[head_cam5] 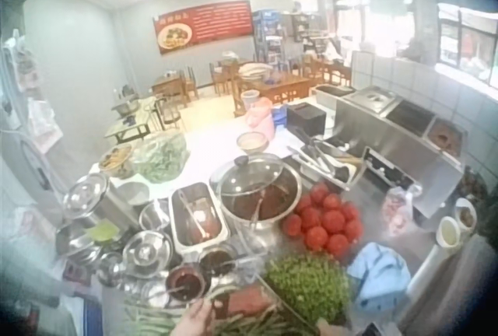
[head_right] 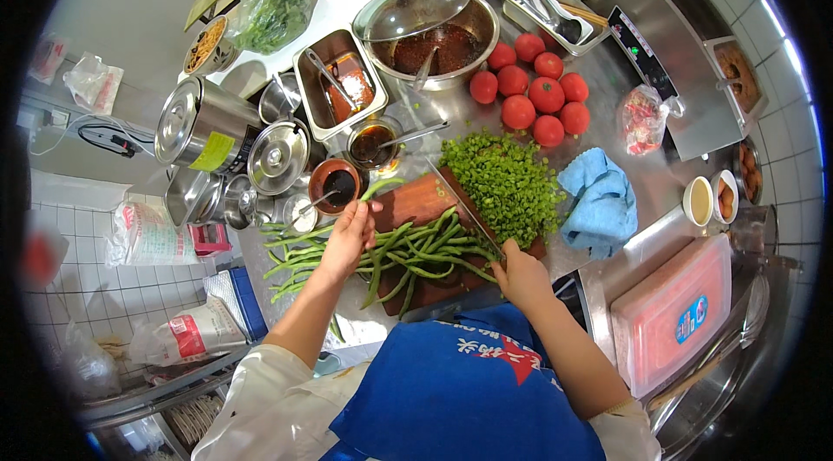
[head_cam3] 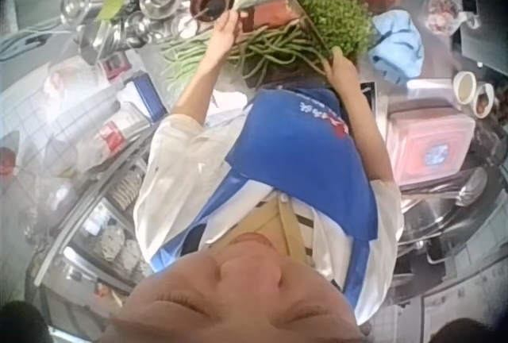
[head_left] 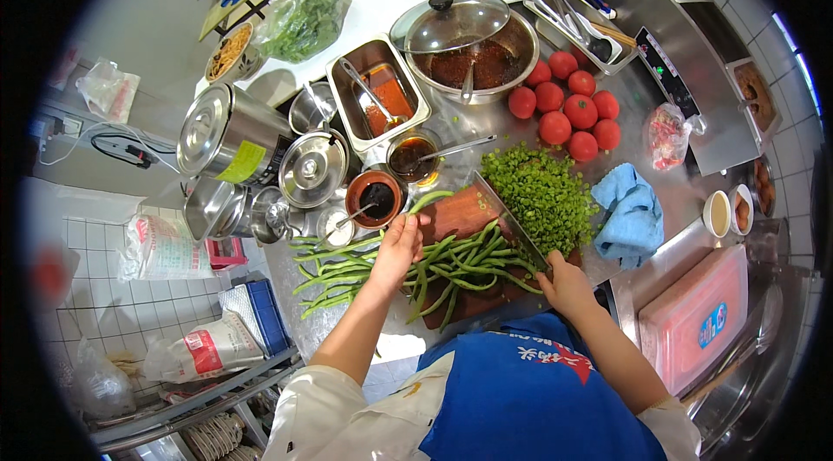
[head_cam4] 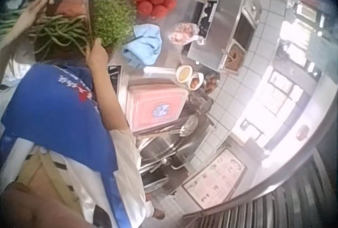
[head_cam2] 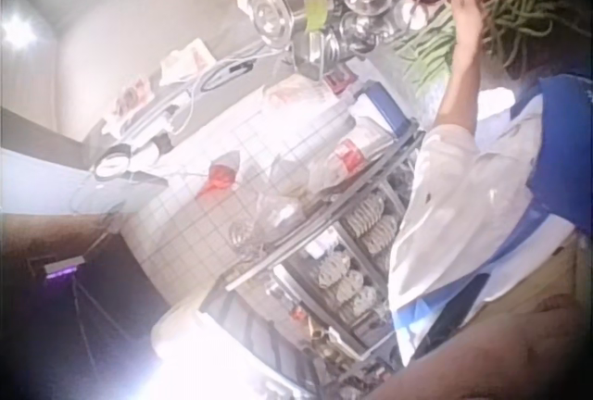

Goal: The person chops green beans into small pieces on a wooden cutting board using a knife. The chopped pieces accumulate on the board as the task continues.

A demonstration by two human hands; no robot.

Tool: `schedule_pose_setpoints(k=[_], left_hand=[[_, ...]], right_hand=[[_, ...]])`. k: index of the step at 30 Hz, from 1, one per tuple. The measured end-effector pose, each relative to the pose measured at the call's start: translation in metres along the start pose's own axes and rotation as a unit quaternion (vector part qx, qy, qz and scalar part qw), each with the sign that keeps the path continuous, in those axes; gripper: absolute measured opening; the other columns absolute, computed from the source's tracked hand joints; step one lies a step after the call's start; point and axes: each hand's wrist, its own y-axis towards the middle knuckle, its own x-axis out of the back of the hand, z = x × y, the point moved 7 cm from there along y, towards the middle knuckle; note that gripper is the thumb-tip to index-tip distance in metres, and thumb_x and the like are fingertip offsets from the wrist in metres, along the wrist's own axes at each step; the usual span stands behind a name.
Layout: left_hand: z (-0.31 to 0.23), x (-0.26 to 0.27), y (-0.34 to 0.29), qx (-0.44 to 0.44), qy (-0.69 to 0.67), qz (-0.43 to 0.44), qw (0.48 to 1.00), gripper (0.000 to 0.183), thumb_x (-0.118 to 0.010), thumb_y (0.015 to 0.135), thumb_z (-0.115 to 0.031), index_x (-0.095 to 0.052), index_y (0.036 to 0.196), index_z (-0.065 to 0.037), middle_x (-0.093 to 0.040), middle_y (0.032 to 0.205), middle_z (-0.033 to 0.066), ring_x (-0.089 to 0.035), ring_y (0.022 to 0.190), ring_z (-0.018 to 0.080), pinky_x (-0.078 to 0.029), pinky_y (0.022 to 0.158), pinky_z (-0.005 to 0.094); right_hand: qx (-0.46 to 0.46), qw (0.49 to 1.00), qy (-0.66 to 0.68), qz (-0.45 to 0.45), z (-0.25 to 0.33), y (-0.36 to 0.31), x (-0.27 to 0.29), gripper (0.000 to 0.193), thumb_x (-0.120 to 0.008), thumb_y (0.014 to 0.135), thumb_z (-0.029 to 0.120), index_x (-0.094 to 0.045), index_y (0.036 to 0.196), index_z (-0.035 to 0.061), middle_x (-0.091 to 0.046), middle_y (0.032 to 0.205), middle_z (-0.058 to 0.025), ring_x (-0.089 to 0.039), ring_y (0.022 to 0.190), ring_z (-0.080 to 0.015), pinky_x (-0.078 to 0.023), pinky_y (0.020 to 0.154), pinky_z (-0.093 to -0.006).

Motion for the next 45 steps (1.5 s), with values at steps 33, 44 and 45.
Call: schedule_pose_setpoints(k=[33, 44, 45], left_hand=[[-0.011, -0.024, -0.070, -0.163, 0.425, 0.064, 0.888, 0.027, -0.055, 0.095, -0.011, -0.061, 0.120, -0.003, -0.065, 0.108, 0.0206, -0.063, 0.097, 0.0343, -0.050, 0.083, 0.0376], [-0.029, -0.044, -0.091, -0.208, 0.455, 0.123, 0.857, 0.027, -0.059, 0.092, -0.011, -0.062, 0.119, -0.011, -0.063, 0.090, 0.0133, -0.062, 0.082, 0.0329, -0.050, 0.072, 0.0388], [-0.029, -0.047, -0.091, -0.208, 0.476, 0.135, 0.844, 0.028, -0.060, 0.091, -0.010, -0.062, 0.119, -0.011, -0.064, 0.092, 0.0132, -0.063, 0.083, 0.0328, -0.050, 0.072, 0.0390]], right_hand=[[-0.017, 1.000, -0.009, -0.013, 0.019, -0.004, 0.019, 0.028, -0.066, 0.085, 0.022, -0.049, 0.099, 0.0046, -0.064, 0.079, -0.0209, -0.063, 0.077, -0.0425, -0.048, 0.066, -0.0496], [0.156, 0.947, -0.196, -0.201, 0.021, 0.012, 0.046, 0.034, -0.068, 0.071, 0.009, -0.059, 0.104, 0.0085, -0.059, 0.092, -0.0096, -0.059, 0.087, -0.0287, -0.049, 0.076, -0.0437], [0.192, 0.941, -0.178, -0.216, 0.046, 0.010, 0.051, 0.033, -0.065, 0.072, 0.009, -0.059, 0.104, 0.0088, -0.059, 0.094, -0.0092, -0.059, 0.089, -0.0285, -0.048, 0.080, -0.0455]])
